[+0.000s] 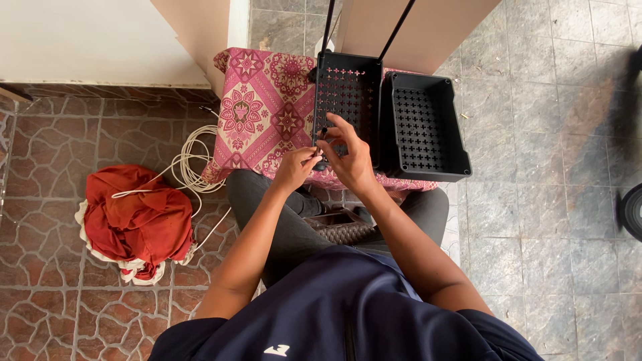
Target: The person assembles a black plastic rolling cart by attaching wheels to a side panel, inserting rods into a perforated base, and connecting the side panel to the base to form a frame.
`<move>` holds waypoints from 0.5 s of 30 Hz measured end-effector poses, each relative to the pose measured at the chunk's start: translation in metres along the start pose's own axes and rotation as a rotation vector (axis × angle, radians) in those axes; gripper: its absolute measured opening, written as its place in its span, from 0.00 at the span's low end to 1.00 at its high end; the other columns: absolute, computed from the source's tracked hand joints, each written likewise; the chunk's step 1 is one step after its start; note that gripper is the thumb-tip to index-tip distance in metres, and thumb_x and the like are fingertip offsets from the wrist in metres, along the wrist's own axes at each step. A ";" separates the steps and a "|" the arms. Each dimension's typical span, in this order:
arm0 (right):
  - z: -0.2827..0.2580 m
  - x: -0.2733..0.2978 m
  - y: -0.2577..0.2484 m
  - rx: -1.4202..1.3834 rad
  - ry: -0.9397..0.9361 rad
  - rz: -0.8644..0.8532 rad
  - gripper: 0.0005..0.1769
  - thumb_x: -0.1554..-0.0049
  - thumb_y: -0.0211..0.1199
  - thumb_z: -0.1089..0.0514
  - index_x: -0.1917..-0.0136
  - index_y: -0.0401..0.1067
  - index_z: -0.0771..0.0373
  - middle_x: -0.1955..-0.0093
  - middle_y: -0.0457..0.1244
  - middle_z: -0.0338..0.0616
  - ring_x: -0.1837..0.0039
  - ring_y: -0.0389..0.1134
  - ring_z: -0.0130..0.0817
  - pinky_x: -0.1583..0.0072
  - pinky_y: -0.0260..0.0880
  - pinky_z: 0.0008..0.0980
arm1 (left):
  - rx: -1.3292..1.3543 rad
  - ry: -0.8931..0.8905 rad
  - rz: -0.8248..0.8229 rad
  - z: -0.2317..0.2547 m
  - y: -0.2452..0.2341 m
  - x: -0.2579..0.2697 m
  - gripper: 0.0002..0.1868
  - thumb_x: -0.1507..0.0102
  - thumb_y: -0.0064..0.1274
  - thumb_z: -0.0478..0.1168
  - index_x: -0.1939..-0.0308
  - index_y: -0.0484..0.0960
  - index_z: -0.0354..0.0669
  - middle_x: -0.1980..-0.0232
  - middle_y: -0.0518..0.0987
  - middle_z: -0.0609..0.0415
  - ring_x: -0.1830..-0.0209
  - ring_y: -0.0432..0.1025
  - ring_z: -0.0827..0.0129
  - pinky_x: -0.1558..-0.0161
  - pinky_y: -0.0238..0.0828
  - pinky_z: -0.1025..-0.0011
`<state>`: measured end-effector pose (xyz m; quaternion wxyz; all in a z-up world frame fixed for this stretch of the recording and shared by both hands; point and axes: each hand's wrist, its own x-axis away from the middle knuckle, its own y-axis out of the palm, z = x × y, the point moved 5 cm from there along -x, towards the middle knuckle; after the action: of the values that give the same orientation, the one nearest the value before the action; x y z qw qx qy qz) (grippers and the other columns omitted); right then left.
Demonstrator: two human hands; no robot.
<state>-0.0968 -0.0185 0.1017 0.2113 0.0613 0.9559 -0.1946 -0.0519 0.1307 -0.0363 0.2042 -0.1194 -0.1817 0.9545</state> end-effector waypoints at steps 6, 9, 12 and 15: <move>0.037 0.016 0.014 0.054 0.081 0.041 0.15 0.44 0.75 0.62 0.46 0.74 0.67 0.51 0.71 0.46 0.51 0.76 0.31 0.50 0.76 0.29 | -0.045 -0.011 0.016 -0.002 0.001 0.001 0.10 0.33 0.58 0.37 0.51 0.84 0.34 0.60 0.85 0.45 0.65 0.80 0.64 0.63 0.75 0.65; 0.053 0.024 0.023 -0.022 0.194 0.056 0.15 0.45 0.75 0.61 0.48 0.74 0.67 0.53 0.71 0.46 0.53 0.74 0.30 0.52 0.76 0.29 | 0.004 0.003 0.046 -0.002 0.000 0.002 0.10 0.34 0.57 0.35 0.50 0.84 0.35 0.59 0.85 0.46 0.64 0.81 0.63 0.64 0.76 0.66; 0.060 0.024 0.030 -0.033 0.220 0.097 0.15 0.45 0.76 0.61 0.50 0.73 0.67 0.55 0.70 0.44 0.55 0.73 0.29 0.53 0.75 0.29 | -0.106 -0.050 0.008 -0.007 0.001 0.001 0.09 0.34 0.59 0.34 0.52 0.84 0.34 0.62 0.85 0.45 0.65 0.81 0.60 0.64 0.75 0.64; 0.062 0.025 0.034 0.013 0.211 0.118 0.14 0.45 0.75 0.61 0.52 0.73 0.67 0.56 0.70 0.44 0.55 0.73 0.30 0.52 0.75 0.29 | -0.100 0.063 0.076 -0.003 -0.001 0.002 0.10 0.35 0.60 0.34 0.51 0.84 0.34 0.56 0.85 0.44 0.59 0.82 0.60 0.59 0.79 0.65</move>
<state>-0.0892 -0.0107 0.0276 0.1200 0.1392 0.9662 -0.1806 -0.0525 0.1330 -0.0393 0.1673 -0.1660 -0.2179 0.9471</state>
